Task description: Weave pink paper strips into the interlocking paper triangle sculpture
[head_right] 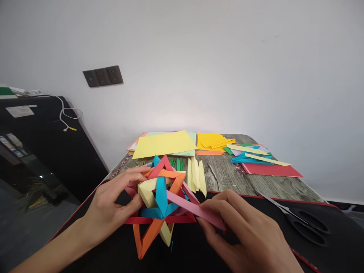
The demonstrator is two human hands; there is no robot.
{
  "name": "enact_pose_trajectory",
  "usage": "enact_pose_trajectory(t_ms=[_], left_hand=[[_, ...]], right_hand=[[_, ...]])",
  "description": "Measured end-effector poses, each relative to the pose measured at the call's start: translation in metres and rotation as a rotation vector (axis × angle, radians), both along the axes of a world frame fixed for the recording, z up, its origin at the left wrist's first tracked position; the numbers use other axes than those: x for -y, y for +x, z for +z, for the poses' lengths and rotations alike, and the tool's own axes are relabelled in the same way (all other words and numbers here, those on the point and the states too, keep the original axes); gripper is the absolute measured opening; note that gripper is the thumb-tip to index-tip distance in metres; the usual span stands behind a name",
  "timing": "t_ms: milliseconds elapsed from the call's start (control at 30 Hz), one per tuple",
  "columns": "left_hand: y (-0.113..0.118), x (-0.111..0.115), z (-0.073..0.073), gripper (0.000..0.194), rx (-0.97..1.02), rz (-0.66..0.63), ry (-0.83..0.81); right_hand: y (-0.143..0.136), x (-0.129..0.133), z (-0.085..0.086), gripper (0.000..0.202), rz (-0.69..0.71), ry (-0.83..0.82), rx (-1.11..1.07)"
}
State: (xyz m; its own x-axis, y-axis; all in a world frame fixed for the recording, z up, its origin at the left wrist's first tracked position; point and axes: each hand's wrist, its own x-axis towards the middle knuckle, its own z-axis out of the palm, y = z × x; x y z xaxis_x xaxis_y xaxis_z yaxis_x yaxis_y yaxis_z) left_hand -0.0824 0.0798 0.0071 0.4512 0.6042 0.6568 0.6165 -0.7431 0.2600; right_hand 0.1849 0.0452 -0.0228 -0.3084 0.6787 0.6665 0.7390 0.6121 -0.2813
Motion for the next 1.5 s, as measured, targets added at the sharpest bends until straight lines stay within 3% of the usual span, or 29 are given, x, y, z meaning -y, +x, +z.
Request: enact_pose_trajectory(t_ms=[333,633,1000,1267,1500], left_hand=[[0.004,-0.003,-0.003,0.020,0.019,0.009,0.106],[0.004,-0.005,-0.007,0.017,-0.014,0.027,0.235],[0.006,-0.001,-0.005,0.017,0.003,0.071,0.256],[0.008,-0.003,-0.003,0.015,-0.010,0.080,0.324],[0.010,-0.003,-0.004,0.012,0.045,0.087,0.302]], right_hand=[[-0.005,-0.004,0.004,0.007,0.021,-0.009,-0.010],[-0.007,-0.003,0.008,0.008,0.022,-0.142,-0.148],[-0.008,0.004,-0.004,0.010,-0.016,-0.083,-0.115],[-0.006,0.004,0.000,0.021,-0.047,-0.136,-0.168],[-0.007,0.003,0.005,0.014,-0.044,-0.175,-0.192]])
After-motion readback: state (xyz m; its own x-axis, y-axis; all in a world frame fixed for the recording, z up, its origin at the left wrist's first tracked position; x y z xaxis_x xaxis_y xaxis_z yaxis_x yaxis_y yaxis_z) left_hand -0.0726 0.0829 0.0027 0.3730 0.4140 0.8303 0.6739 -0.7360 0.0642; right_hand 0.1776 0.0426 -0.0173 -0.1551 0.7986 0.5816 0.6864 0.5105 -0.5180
